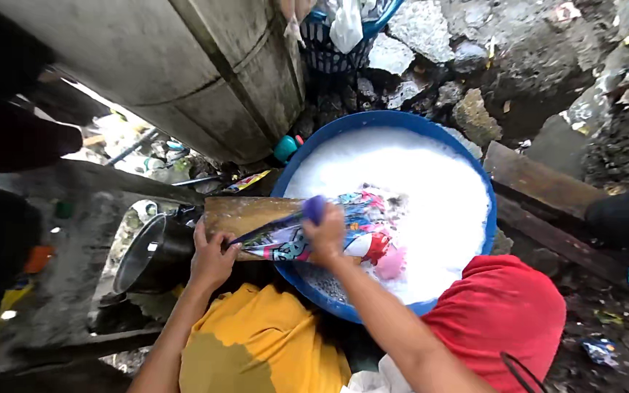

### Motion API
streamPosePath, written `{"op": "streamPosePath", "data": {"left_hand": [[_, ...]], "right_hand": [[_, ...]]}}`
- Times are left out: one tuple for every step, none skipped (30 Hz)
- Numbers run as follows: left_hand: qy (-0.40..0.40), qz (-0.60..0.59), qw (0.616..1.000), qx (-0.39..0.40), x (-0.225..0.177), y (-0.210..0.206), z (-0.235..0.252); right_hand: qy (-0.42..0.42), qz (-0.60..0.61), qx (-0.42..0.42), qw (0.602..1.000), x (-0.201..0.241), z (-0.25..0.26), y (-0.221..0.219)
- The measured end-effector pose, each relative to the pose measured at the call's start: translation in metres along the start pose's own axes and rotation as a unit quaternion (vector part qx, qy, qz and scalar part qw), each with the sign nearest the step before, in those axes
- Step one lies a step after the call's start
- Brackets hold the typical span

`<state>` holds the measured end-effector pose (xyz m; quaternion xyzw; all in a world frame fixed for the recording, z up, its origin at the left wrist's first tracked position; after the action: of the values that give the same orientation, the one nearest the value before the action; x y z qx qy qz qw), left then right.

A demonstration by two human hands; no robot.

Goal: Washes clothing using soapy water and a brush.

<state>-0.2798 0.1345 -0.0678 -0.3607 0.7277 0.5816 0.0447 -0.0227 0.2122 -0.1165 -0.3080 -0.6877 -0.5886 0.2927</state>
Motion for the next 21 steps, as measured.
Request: {"op": "streamPosePath", "data": {"left_hand": [[0.002,0.001,1.000,0.001,0.001,0.000,-0.002],[0.002,0.003,1.000,0.002,0.001,0.000,-0.002],[0.002,0.005,1.000,0.003,0.000,0.000,-0.002],[0.003,0.009,1.000,0.007,0.000,0.000,-0.002],[0.003,0.013,1.000,0.008,-0.001,0.000,-0.002],[0.002,0.015,1.000,0.008,-0.001,0.000,-0.002],[0.002,0.018,1.000,0.007,-0.001,-0.001,-0.002],[0.003,0.023,1.000,0.008,0.000,-0.001,-0.002],[0.002,0.027,1.000,0.006,0.000,-0.001,-0.002],[-0.002,0.030,1.000,0.004,0.000,-0.001,-0.003],[-0.006,0.029,1.000,0.001,0.000,-0.001,-0.004],[-0.010,0.027,1.000,-0.001,-0.001,-0.001,-0.004],[-0.012,0.025,1.000,-0.003,-0.003,-0.001,-0.003],[-0.014,0.026,1.000,-0.004,-0.004,-0.001,-0.003],[-0.015,0.031,0.999,-0.004,-0.004,0.000,-0.005],[-0.018,0.036,0.999,-0.005,-0.005,0.000,-0.005],[-0.023,0.037,0.999,-0.003,-0.006,0.000,-0.005],[-0.029,0.035,0.999,-0.003,-0.006,-0.001,-0.006],[-0.034,0.032,0.999,-0.006,-0.005,0.000,-0.005],[-0.038,0.031,0.999,-0.009,-0.003,-0.001,-0.005],[-0.041,0.031,0.999,-0.012,-0.002,-0.001,-0.004]], "right_hand": [[0.042,-0.007,0.070,0.997,0.036,-0.024,-0.027],[0.088,-0.016,0.125,0.988,0.059,-0.038,-0.045],[0.126,-0.018,0.145,0.981,0.067,-0.042,-0.050],[0.132,-0.017,0.149,0.980,0.057,-0.035,-0.042],[0.104,-0.014,0.132,0.986,0.032,-0.019,-0.025],[0.057,-0.016,0.096,0.994,-0.002,0.002,0.000],[-0.005,-0.022,0.052,0.998,-0.042,0.022,0.028],[-0.072,-0.029,0.014,0.997,-0.082,0.040,0.054],[-0.137,-0.033,-0.015,0.990,-0.113,0.051,0.075],[-0.187,-0.033,-0.037,0.981,-0.131,0.057,0.086],[-0.200,-0.025,-0.056,0.978,-0.130,0.056,0.086],[-0.175,-0.009,-0.061,0.983,-0.108,0.049,0.074],[-0.120,0.006,-0.052,0.991,-0.070,0.035,0.051],[-0.047,0.013,-0.017,0.999,-0.024,0.011,0.021],[0.022,0.016,0.037,0.999,0.019,-0.017,-0.012],[0.093,0.010,0.084,0.992,0.052,-0.041,-0.040],[0.163,0.002,0.091,0.982,0.070,-0.057,-0.056],[0.196,-0.003,0.089,0.977,0.071,-0.061,-0.057],[0.176,-0.006,0.098,0.979,0.056,-0.052,-0.046],[0.127,-0.008,0.095,0.987,0.027,-0.035,-0.027],[0.060,-0.012,0.068,0.996,-0.011,-0.016,0.000]]}}
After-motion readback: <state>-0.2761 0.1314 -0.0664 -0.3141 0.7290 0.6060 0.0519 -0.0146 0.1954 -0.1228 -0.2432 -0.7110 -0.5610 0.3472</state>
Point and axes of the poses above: each hand's wrist, its own z-axis towards the middle knuckle, its own y-axis out of the back of the hand, x = y × z, the point moved 6 cm from there along z, towards the middle knuckle, and after that the axes turned 2 degrees about y, right-handed, at the moved point
